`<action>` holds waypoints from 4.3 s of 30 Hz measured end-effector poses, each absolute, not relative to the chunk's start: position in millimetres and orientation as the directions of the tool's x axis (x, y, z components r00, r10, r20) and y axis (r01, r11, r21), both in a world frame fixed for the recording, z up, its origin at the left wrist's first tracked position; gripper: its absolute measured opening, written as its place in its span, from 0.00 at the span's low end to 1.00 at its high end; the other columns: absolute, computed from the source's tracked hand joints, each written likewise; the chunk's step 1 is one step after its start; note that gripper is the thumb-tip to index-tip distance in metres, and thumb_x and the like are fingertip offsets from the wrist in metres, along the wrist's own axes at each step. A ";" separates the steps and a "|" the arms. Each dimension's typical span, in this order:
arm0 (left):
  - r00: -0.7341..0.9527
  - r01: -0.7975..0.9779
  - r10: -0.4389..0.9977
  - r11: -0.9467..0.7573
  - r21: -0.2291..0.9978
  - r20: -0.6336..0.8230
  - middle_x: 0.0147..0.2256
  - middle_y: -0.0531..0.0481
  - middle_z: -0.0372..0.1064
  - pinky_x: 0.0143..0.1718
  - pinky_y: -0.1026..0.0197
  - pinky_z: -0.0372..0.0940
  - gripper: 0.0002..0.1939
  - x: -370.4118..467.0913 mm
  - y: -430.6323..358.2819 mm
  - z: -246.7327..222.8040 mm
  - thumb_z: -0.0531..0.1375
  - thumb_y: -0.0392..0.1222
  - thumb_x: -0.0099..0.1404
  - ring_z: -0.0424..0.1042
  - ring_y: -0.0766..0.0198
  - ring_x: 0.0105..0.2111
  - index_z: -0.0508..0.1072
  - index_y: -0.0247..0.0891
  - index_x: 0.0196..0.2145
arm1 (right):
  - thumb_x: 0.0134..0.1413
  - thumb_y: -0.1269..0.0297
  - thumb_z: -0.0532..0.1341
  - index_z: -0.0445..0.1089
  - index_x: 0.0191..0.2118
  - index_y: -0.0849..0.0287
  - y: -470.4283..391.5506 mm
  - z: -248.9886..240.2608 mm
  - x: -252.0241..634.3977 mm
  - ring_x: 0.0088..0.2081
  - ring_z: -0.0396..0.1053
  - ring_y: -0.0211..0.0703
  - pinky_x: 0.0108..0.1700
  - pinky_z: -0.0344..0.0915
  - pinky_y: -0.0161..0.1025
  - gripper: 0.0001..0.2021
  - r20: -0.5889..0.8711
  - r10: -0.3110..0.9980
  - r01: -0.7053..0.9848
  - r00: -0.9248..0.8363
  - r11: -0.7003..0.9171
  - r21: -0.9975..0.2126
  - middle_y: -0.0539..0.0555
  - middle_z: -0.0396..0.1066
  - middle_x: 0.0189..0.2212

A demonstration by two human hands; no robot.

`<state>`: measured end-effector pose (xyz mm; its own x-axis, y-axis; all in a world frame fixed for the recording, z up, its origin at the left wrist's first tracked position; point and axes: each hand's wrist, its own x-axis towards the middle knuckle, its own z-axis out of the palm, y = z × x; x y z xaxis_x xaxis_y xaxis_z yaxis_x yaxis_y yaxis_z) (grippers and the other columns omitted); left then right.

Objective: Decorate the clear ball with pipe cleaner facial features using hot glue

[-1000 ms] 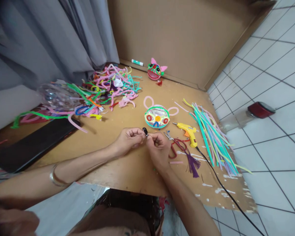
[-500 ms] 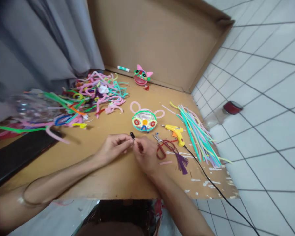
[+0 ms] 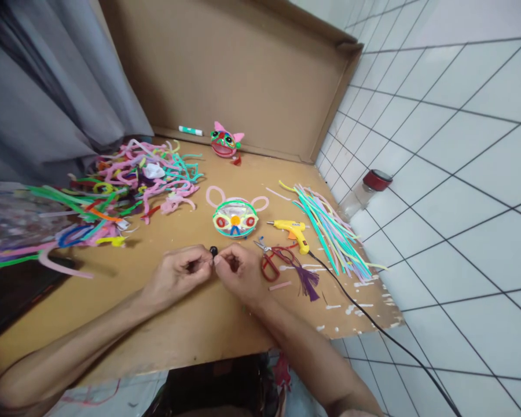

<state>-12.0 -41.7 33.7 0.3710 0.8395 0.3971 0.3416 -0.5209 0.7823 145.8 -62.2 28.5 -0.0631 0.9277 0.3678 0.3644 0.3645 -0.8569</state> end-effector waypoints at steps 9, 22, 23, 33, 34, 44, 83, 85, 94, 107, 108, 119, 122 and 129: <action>0.539 0.281 0.623 -0.767 0.577 0.567 0.19 0.55 0.62 0.23 0.70 0.53 0.11 -12.5 -43.8 25.6 0.52 0.32 0.59 0.56 0.73 0.19 0.66 0.36 0.21 | 0.44 0.49 0.64 0.64 0.22 0.58 -49.0 30.7 148.4 0.17 0.54 0.29 0.20 0.50 0.30 0.17 -0.026 0.988 0.026 -0.151 -0.023 -0.999 0.43 0.60 0.14; 0.423 0.360 0.838 -0.505 0.785 0.345 0.23 0.54 0.65 0.27 0.66 0.59 0.12 -15.3 -38.4 30.0 0.56 0.47 0.63 0.63 0.68 0.24 0.71 0.37 0.28 | 0.46 0.52 0.62 0.65 0.26 0.57 -51.5 38.0 146.8 0.19 0.57 0.31 0.23 0.55 0.31 0.14 0.122 0.992 -0.007 -0.042 0.122 -0.993 0.44 0.61 0.16; 0.426 0.359 0.832 -0.516 0.778 0.355 0.24 0.53 0.67 0.29 0.66 0.61 0.12 -14.5 -38.2 29.1 0.56 0.46 0.63 0.64 0.67 0.24 0.72 0.37 0.29 | 0.46 0.51 0.62 0.65 0.26 0.57 -51.4 37.0 146.3 0.19 0.57 0.31 0.23 0.55 0.31 0.14 0.126 0.991 -0.014 -0.044 0.125 -0.992 0.44 0.61 0.17; 0.427 0.342 0.833 -0.509 0.790 0.352 0.25 0.50 0.70 0.30 0.66 0.62 0.12 -12.6 -37.4 24.5 0.57 0.46 0.62 0.66 0.66 0.25 0.74 0.37 0.29 | 0.49 0.47 0.61 0.64 0.25 0.57 -45.9 28.1 146.2 0.19 0.52 0.30 0.24 0.50 0.32 0.17 0.202 0.975 -0.035 -0.087 0.200 -0.979 0.42 0.56 0.16; 0.429 0.332 0.841 -0.486 0.808 0.330 0.24 0.51 0.70 0.29 0.66 0.62 0.11 -12.0 -37.4 24.9 0.57 0.46 0.61 0.65 0.67 0.25 0.74 0.37 0.29 | 0.48 0.45 0.60 0.63 0.25 0.57 -44.1 26.7 147.2 0.19 0.51 0.30 0.23 0.48 0.32 0.19 0.181 0.976 -0.062 -0.118 0.175 -0.983 0.42 0.55 0.16; 0.398 0.180 0.914 -0.158 0.971 0.075 0.17 0.55 0.64 0.23 0.69 0.55 0.08 -4.6 -33.1 30.0 0.55 0.41 0.49 0.57 0.71 0.20 0.71 0.35 0.23 | 0.47 0.44 0.63 0.64 0.26 0.58 -42.5 28.2 153.8 0.20 0.51 0.30 0.26 0.47 0.33 0.20 0.136 0.927 -0.159 -0.348 0.085 -0.984 0.42 0.57 0.16; 0.516 0.435 0.412 -0.881 0.184 0.751 0.21 0.54 0.66 0.22 0.69 0.57 0.07 -30.3 -12.3 14.2 0.54 0.34 0.62 0.61 0.72 0.18 0.71 0.35 0.30 | 0.44 0.46 0.62 0.68 0.27 0.61 -28.7 24.1 153.5 0.22 0.53 0.31 0.25 0.48 0.33 0.20 0.045 0.914 0.139 -0.404 0.110 -0.984 0.44 0.57 0.18; 0.507 0.432 0.423 -0.878 0.204 0.751 0.21 0.54 0.65 0.22 0.68 0.56 0.07 -30.7 -12.8 14.7 0.54 0.34 0.62 0.60 0.73 0.18 0.71 0.36 0.30 | 0.44 0.45 0.62 0.68 0.27 0.61 -28.7 25.7 152.0 0.22 0.52 0.31 0.25 0.47 0.33 0.20 0.049 0.911 0.133 -0.410 0.113 -0.985 0.44 0.56 0.18; 0.291 0.458 0.542 -0.802 0.383 0.788 0.23 0.53 0.70 0.23 0.71 0.60 0.05 -27.4 -7.5 8.9 0.57 0.35 0.64 0.65 0.73 0.20 0.73 0.35 0.31 | 0.48 0.54 0.62 0.66 0.32 0.58 -34.0 24.1 149.0 0.25 0.57 0.33 0.28 0.55 0.32 0.12 0.236 0.945 0.148 -0.228 0.273 -0.950 0.46 0.60 0.23; 0.217 0.281 0.731 -0.681 0.676 0.647 0.31 0.46 0.77 0.28 0.69 0.68 0.10 -20.2 -14.5 1.5 0.59 0.40 0.64 0.73 0.70 0.25 0.77 0.33 0.40 | 0.47 0.59 0.60 0.66 0.29 0.56 -34.4 16.9 144.5 0.23 0.59 0.35 0.27 0.57 0.34 0.07 0.208 0.974 0.231 -0.086 0.222 -0.947 0.47 0.64 0.22; 0.216 0.275 0.745 -0.666 0.693 0.631 0.31 0.46 0.78 0.27 0.69 0.68 0.11 -19.8 -14.0 0.9 0.59 0.41 0.64 0.73 0.70 0.25 0.76 0.33 0.41 | 0.46 0.59 0.60 0.65 0.29 0.56 -33.9 17.2 144.0 0.22 0.59 0.34 0.26 0.56 0.34 0.07 0.182 0.980 0.209 -0.084 0.196 -0.958 0.46 0.63 0.22; 0.305 0.388 0.607 -0.783 0.486 0.734 0.23 0.50 0.73 0.24 0.70 0.62 0.06 -21.3 -12.6 6.5 0.57 0.35 0.64 0.68 0.72 0.20 0.75 0.34 0.33 | 0.51 0.61 0.57 0.68 0.31 0.57 -38.7 16.3 145.3 0.24 0.56 0.35 0.28 0.53 0.34 0.06 0.234 0.961 0.257 -0.147 0.265 -0.929 0.46 0.62 0.22; 0.370 0.426 0.547 -0.818 0.386 0.751 0.22 0.51 0.70 0.24 0.69 0.61 0.08 -23.5 -10.6 11.9 0.55 0.34 0.64 0.66 0.71 0.21 0.73 0.34 0.30 | 0.50 0.60 0.57 0.65 0.27 0.56 -36.8 16.6 143.1 0.23 0.52 0.34 0.26 0.49 0.34 0.07 0.184 0.974 0.294 -0.129 0.215 -0.931 0.44 0.56 0.19; 0.403 0.426 0.553 -0.819 0.385 0.729 0.20 0.53 0.65 0.23 0.69 0.58 0.09 -24.9 -11.5 20.5 0.53 0.33 0.64 0.61 0.72 0.20 0.70 0.35 0.27 | 0.44 0.59 0.55 0.61 0.22 0.56 -37.1 24.8 142.9 0.20 0.46 0.32 0.25 0.43 0.35 0.08 0.053 0.972 0.023 -0.230 0.060 -0.998 0.43 0.51 0.15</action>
<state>-24.9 -11.5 20.5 0.4032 0.5526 0.7294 0.4263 -0.8187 0.3847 142.9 -37.1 24.8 -0.2301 0.9717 0.0529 0.0228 0.0597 -0.9980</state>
